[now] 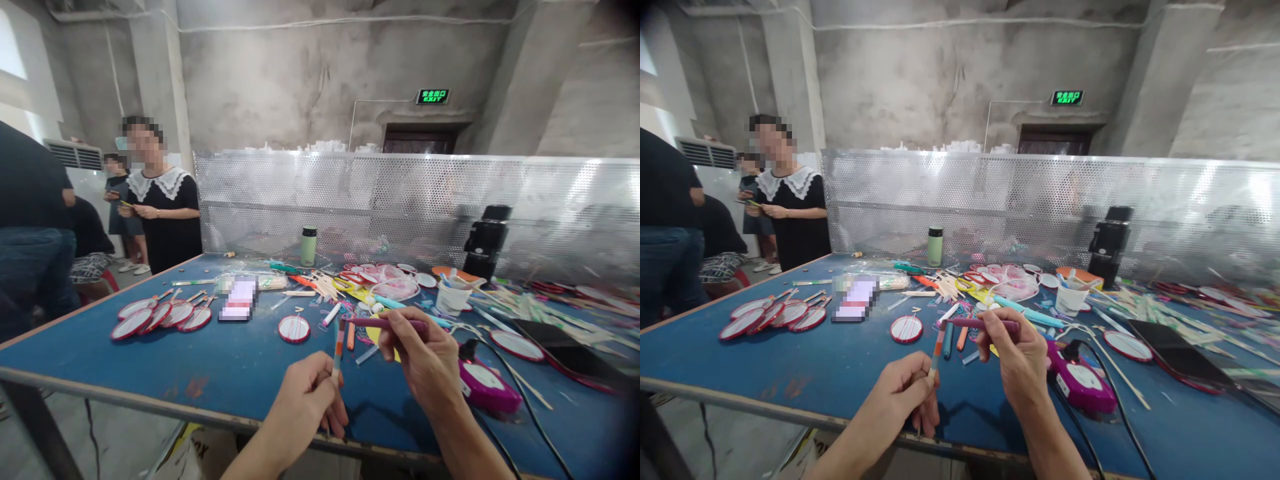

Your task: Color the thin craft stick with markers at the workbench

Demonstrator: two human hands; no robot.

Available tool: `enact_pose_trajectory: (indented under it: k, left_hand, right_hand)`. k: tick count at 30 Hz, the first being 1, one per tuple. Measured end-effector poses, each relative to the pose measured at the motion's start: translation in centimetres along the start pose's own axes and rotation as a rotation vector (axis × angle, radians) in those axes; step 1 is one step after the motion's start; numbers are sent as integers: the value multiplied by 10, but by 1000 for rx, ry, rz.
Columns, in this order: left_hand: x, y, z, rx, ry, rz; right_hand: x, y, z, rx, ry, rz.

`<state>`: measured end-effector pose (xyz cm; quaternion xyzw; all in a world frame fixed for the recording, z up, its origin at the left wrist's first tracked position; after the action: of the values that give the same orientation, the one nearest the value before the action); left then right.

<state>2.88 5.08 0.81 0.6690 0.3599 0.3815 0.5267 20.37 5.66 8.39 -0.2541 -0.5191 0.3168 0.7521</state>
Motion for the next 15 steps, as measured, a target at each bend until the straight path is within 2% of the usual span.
enact_pose_trajectory:
  k: [15]
  left_hand:
    - [0, 1, 1, 17, 22, -11]
  right_hand:
    - [-1, 0, -1, -35, 7, -6]
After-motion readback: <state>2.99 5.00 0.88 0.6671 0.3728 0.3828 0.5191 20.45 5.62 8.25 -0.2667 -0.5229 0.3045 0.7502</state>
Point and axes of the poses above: each hand's wrist, its own x-axis towards the middle knuckle, its own z-axis out of the palm, y = z × x, the point moved 7 cm from there along x, towards the middle knuckle, and after that the axes turned 12 degrees about x, right-handed, at the moved point
